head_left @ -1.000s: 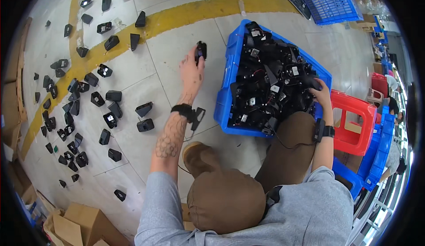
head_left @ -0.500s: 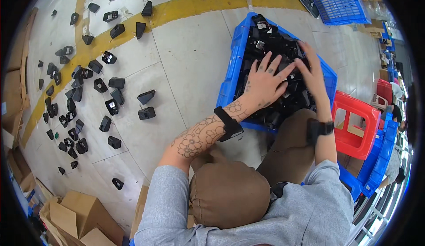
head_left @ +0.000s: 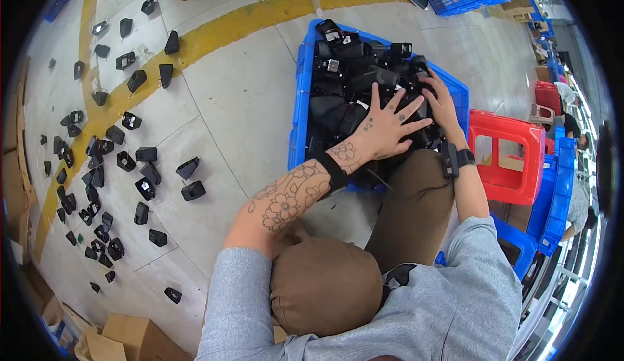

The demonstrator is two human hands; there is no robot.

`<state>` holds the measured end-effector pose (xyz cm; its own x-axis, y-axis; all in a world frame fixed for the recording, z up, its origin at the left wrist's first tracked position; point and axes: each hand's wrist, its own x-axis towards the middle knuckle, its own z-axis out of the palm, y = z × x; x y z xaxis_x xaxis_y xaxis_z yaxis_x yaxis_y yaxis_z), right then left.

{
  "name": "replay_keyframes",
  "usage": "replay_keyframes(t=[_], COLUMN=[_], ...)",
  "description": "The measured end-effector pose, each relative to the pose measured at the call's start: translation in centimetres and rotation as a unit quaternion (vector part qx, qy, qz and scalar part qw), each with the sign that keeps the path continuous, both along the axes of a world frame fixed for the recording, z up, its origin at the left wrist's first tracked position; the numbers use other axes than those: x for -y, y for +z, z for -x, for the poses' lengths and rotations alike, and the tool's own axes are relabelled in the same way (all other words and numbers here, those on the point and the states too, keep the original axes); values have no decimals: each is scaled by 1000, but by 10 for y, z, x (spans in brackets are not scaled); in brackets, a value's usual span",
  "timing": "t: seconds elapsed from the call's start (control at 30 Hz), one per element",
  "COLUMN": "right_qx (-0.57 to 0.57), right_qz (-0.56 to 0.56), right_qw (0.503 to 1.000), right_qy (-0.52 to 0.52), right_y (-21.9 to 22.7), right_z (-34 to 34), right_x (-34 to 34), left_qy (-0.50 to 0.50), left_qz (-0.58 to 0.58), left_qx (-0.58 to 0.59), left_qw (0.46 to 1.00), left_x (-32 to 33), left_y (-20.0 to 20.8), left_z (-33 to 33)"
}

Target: Sorting and organizing small black plastic components from the floor and table into blue storage crates.

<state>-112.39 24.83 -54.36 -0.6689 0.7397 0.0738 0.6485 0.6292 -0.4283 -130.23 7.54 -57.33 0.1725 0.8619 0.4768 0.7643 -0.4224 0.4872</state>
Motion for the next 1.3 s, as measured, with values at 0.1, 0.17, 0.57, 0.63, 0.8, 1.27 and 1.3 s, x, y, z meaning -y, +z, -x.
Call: replay_keyframes(t=[0.1, 0.17, 0.57, 0.63, 0.8, 1.27, 1.3], right_qx=[22, -25, -104, 9, 83, 82, 70], right_qz=[13, 20, -86, -144, -103, -61, 6], right_qw=[1000, 999, 991, 986, 985, 968, 960], right_qy=[-4, -34, 10, 84, 113, 229, 270], right_y=[-13, -32, 0, -25, -52, 31, 30], right_z=[-68, -80, 51, 91, 36, 164, 199], right_x=[-26, -17, -65, -65, -65, 44, 88], left_qy=[-52, -139, 133, 186, 140, 679, 683], left_qz=[-26, -19, 71, 118, 126, 239, 242], left_qx=[-18, 16, 14, -3, 184, -71, -78], left_qw=[998, 990, 988, 975, 965, 690, 685], left_x=[-18, -26, 37, 60, 86, 266, 286], left_y=[-1, -12, 28, 2, -33, -107, -129], left_z=[-10, -17, 55, 57, 32, 180, 184])
